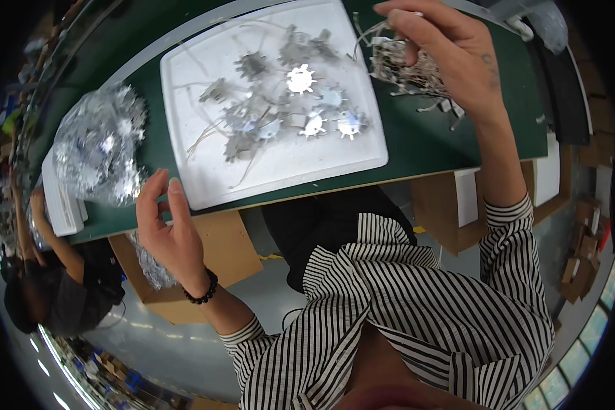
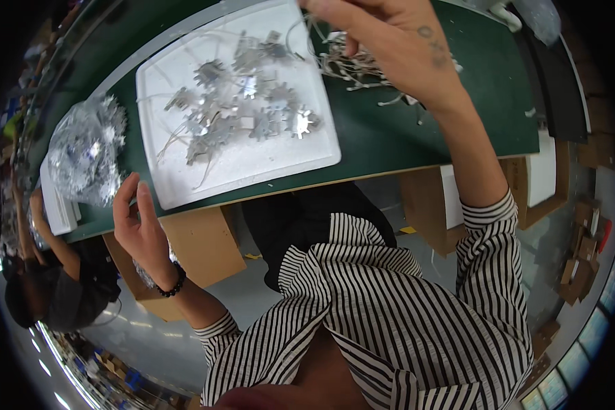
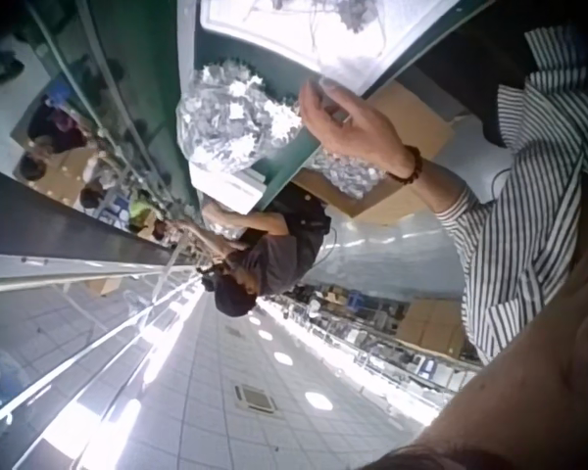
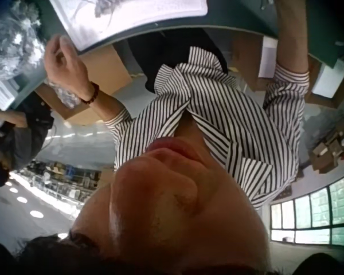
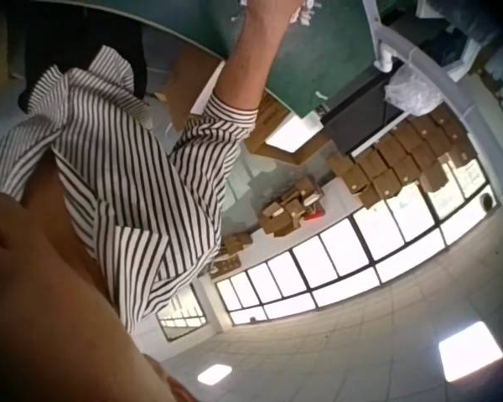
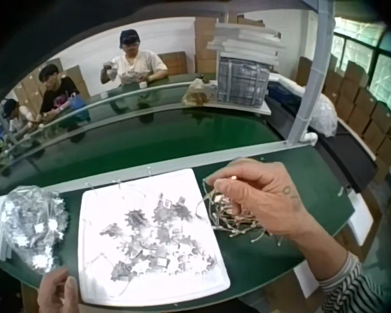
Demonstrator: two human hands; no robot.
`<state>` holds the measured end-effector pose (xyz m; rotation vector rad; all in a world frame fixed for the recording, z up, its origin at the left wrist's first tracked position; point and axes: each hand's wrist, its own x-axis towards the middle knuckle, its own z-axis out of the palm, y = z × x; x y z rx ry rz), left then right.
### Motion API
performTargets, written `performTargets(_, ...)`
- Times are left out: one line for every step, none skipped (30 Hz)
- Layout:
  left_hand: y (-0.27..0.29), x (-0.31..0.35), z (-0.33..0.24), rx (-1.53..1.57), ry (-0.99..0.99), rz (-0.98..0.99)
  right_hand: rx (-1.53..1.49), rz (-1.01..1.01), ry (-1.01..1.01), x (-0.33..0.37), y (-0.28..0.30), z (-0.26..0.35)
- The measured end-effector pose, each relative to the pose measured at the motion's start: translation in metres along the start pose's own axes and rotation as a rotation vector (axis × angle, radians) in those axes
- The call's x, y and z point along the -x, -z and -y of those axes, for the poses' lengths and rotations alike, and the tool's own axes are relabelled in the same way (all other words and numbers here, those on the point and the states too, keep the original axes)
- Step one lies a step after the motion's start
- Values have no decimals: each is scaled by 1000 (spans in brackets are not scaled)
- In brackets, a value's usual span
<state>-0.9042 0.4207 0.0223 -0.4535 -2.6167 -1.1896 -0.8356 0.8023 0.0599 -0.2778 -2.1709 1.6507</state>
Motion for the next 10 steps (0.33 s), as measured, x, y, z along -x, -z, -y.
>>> performTargets(2,-1,2,-3,-6,0,18,-41,28,0,-4,0)
performTargets(4,-1,1,-25,-15,-20,0,-90,28,-1,-5,0)
performTargets(2,-4,0,-47,-23,-39,-18,-139,26,-1,1,-4)
performTargets(-1,-10,2,-72,-13,-65,-48,-227,40,0,2,-8)
performTargets(-2,-14,2,-65,19,-84,-151,-281,96,-3,-1,-10)
performTargets(-1,-20,5,-55,49,-100,-254,-339,147,-6,-5,-12)
performTargets(0,-27,8,-68,79,-114,-267,-321,152,-9,-3,-13)
performTargets(2,-36,11,-78,107,-125,-347,-187,239,-12,-1,-14)
performTargets(2,-45,18,-122,86,-101,-421,-57,326,-14,3,-15)
performTargets(2,-54,28,-164,66,-75,-494,74,413,-16,8,-15)
